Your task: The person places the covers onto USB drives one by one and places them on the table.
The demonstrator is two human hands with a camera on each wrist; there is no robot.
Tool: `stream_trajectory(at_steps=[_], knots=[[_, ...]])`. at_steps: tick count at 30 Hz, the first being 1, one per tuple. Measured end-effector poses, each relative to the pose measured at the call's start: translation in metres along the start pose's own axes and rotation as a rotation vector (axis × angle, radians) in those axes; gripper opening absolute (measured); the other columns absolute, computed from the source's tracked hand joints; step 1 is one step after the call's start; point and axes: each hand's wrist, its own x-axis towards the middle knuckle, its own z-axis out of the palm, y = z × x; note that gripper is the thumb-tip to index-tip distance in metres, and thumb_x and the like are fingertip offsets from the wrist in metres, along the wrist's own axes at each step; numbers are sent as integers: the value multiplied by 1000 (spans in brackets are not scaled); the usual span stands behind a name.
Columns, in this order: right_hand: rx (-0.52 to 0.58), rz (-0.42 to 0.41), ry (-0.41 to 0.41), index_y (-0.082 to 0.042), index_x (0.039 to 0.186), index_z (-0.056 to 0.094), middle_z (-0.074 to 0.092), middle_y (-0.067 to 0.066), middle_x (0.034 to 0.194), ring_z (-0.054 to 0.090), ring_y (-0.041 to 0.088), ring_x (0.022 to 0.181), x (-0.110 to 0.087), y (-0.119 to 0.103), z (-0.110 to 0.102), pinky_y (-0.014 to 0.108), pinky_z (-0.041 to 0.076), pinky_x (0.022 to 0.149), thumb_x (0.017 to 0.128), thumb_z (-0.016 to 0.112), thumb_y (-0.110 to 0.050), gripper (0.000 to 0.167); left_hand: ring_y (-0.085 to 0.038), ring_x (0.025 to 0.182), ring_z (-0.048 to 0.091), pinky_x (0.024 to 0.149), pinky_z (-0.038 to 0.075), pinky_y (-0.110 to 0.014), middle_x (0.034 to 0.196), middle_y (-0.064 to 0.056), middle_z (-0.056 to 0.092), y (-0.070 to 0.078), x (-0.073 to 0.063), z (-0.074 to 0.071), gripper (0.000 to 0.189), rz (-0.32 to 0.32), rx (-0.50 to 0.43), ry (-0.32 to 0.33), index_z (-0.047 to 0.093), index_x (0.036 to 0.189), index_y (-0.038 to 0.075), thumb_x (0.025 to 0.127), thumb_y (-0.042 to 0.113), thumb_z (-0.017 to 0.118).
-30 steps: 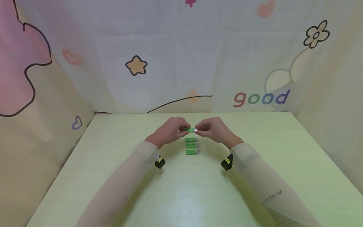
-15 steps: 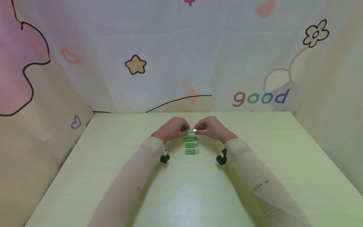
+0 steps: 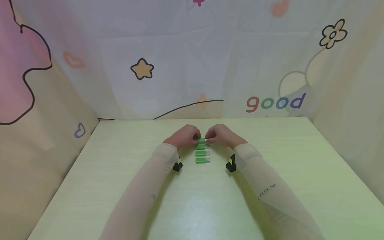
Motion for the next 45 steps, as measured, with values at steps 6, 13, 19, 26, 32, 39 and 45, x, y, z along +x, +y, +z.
stream_trajectory(at_steps=[6, 13, 19, 26, 32, 39, 45], knots=[[-13, -5, -21, -10, 103, 79, 77, 3, 96, 66, 16, 89, 2, -1, 0, 36, 55, 91, 91, 78, -16, 13, -14, 86, 60, 86, 53, -31, 93, 1, 73, -3, 2, 2, 9, 15, 9, 1, 79, 99, 10, 92, 8, 75], [-14, 1, -29, -10, 102, 79, 78, 2, 97, 66, 17, 91, 4, 0, 2, 38, 54, 94, 92, 77, -16, 12, -14, 87, 60, 88, 54, -32, 95, 1, 74, -5, 2, 3, 11, 14, -3, 0, 80, 100, 10, 91, 8, 77], [-8, 22, -30, -10, 102, 80, 78, 2, 98, 66, 18, 94, 3, -1, 2, 40, 54, 97, 91, 78, -15, 12, -15, 90, 62, 90, 55, -32, 97, 0, 74, -5, 3, 3, 13, 12, 7, -4, 81, 103, 10, 90, 9, 78], [-40, 36, -22, -11, 99, 82, 78, 1, 96, 65, 17, 94, 4, -6, 0, 39, 54, 94, 89, 80, -15, 11, -14, 92, 64, 91, 55, -32, 98, -1, 74, -3, 4, 3, 14, 2, 42, -18, 81, 104, 9, 91, 10, 77], [-57, 40, -29, -11, 100, 83, 79, 2, 98, 65, 18, 96, 3, -12, -3, 40, 54, 96, 89, 80, -14, 12, -15, 94, 65, 93, 55, -33, 100, -2, 74, -2, 4, 3, 15, -20, 34, -21, 81, 105, 8, 91, 8, 76], [-43, 60, -37, -9, 103, 82, 78, 4, 103, 62, 19, 98, 2, -14, -3, 40, 52, 97, 90, 79, -14, 14, -16, 93, 63, 93, 54, -33, 97, -2, 74, 2, 2, 1, 10, -5, 22, -14, 80, 97, 9, 92, 3, 73], [-36, 92, -44, -10, 104, 82, 78, 4, 105, 61, 21, 101, 1, -14, -2, 41, 51, 100, 90, 79, -15, 15, -15, 89, 62, 90, 54, -32, 94, -1, 74, 3, 1, 2, 10, -8, 4, -2, 79, 91, 10, 91, 1, 73]])
